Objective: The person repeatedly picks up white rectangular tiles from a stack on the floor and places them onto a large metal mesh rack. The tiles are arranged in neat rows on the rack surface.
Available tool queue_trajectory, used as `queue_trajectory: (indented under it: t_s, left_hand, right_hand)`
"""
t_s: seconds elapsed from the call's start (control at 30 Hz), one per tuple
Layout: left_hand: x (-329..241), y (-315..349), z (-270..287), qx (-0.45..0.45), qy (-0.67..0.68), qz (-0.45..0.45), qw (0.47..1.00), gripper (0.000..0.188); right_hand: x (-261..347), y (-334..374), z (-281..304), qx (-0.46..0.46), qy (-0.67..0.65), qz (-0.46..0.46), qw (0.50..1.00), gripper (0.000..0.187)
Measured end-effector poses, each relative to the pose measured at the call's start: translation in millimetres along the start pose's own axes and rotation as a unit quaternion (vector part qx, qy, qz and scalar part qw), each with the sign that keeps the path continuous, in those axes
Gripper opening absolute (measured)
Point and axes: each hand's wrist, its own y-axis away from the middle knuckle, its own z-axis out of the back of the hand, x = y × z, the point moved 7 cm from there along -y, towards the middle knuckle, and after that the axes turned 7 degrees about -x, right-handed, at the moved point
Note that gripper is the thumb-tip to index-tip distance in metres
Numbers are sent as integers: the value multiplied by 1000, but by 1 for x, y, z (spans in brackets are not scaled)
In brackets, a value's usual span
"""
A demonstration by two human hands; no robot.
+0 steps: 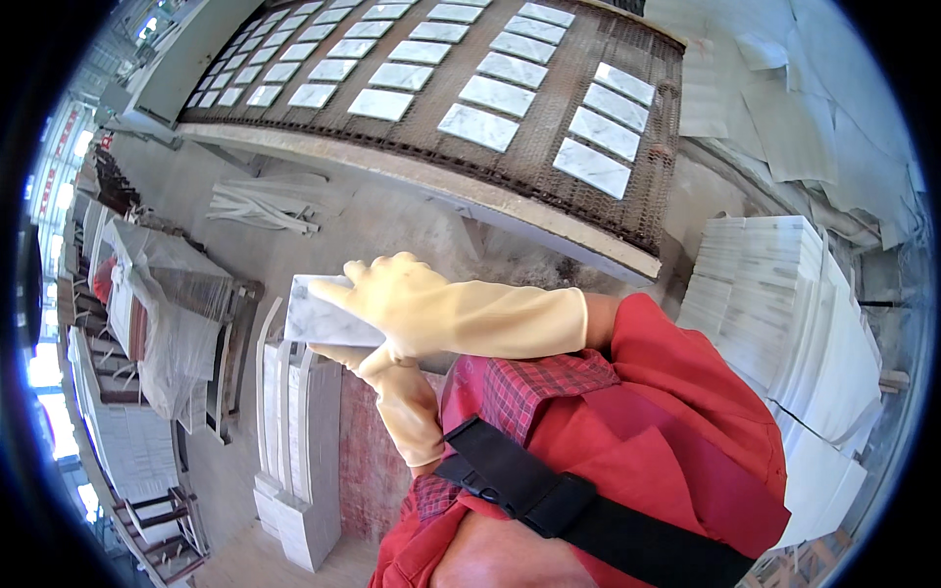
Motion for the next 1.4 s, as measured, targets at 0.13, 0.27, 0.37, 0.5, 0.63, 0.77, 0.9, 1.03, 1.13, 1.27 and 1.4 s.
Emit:
queue_trajectory:
  t_s: [0.13, 0.27, 0.37, 0.5, 0.63, 0.77, 0.9, 1.03, 1.13, 1.27, 1.4]
  left_hand:
    - [72, -64, 4, 33, 20, 97, 995, 98]
    - [124, -81, -27, 116, 35, 144, 982, 91]
    - [157, -77, -52, 129, -2, 198, 972, 94]
    - [195, -74, -91, 190, -39, 254, 948, 93]
    - [231, -71, -124, 268, -51, 299, 915, 103]
    - [266, -60, -169, 315, -19, 367, 875, 116]
    - [289, -52, -183, 280, 60, 400, 871, 111]
    - [304, -47, -175, 212, 45, 418, 883, 109]
    - [314, -44, -168, 180, 25, 407, 895, 110]
    - [321, -41, -164, 137, -6, 387, 912, 112]
    - [323, -42, -168, 100, -7, 373, 922, 115]
  right_hand:
    - [-59, 8, 13, -30, -66, -78, 994, 112]
    - [-113, 30, 38, -97, -150, -139, 974, 111]
    - [-154, 55, 58, -141, -177, -168, 959, 116]
    - [-199, 87, 91, -186, -247, -208, 928, 120]
    - [-241, 118, 115, -185, -440, -242, 845, 118]
    - [-281, 148, 137, -195, -626, -242, 716, 117]
    - [-342, 169, 167, -219, -710, -222, 632, 121]
    - [-450, 196, 216, -303, -567, -321, 696, 131]
    - [-552, 209, 260, -329, -403, -389, 761, 132]
    - [-681, 202, 311, -292, -32, -393, 871, 128]
    - [-744, 185, 331, -207, 131, -406, 881, 127]
